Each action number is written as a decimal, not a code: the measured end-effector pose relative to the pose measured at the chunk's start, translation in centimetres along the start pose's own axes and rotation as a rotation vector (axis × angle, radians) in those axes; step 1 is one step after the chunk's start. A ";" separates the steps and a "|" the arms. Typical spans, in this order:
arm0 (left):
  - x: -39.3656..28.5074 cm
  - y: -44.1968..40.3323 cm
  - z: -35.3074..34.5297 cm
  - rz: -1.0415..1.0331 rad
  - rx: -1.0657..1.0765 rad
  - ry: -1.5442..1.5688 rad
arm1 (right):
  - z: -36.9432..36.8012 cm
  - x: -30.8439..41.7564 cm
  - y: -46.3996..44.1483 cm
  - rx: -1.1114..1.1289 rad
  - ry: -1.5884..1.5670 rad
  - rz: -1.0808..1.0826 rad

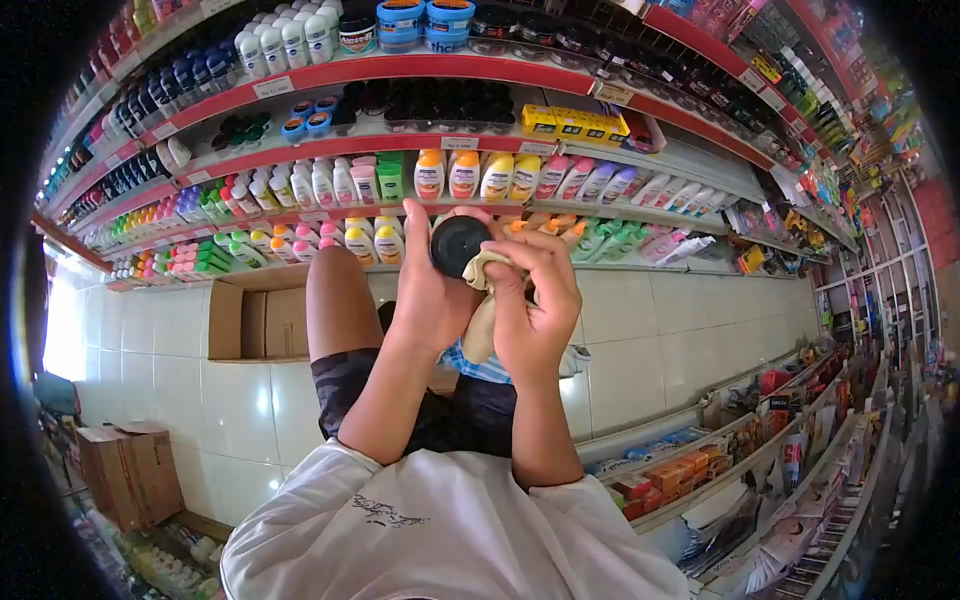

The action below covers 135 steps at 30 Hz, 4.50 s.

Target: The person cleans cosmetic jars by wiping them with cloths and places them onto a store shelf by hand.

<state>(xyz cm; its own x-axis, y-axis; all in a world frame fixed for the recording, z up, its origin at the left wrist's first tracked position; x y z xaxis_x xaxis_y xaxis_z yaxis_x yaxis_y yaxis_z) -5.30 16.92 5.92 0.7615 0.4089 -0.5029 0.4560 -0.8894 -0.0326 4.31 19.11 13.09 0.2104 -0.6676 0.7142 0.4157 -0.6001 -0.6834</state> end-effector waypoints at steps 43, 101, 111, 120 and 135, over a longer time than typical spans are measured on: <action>-2.0 1.5 -1.3 -0.468 0.037 -0.342 | -0.9 -0.2 -0.3 0.230 -0.245 0.028; -0.7 -0.1 1.2 -0.057 -0.091 -0.152 | 0.4 -0.6 -0.1 0.085 -0.029 0.006; 0.2 -0.4 -0.2 -0.119 0.057 -0.309 | 0.8 -0.7 -0.6 0.111 -0.036 -0.002; 1.4 0.1 -1.2 0.058 0.307 -0.139 | 2.3 -4.4 0.5 -0.032 -0.499 -0.365; 0.0 0.6 -2.0 -0.163 0.203 -0.649 | 1.7 -1.4 -0.1 0.094 -0.017 -0.158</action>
<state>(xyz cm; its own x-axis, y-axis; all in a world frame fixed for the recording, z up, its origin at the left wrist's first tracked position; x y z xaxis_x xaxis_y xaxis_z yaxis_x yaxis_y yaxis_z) -4.09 16.76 7.67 0.2330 0.3920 -0.8900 0.3979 -0.8735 -0.2805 5.48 20.83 12.46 0.1499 -0.5601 0.8147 0.5257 -0.6527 -0.5455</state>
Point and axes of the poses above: each hand's wrist, its own y-axis away from the middle knuckle, its own z-axis out of the back of the hand, x = y × z, the point moved 10 cm from there along -y, towards the middle knuckle, and after that the axes turned 4 degrees about -y, right-handed, at the moved point
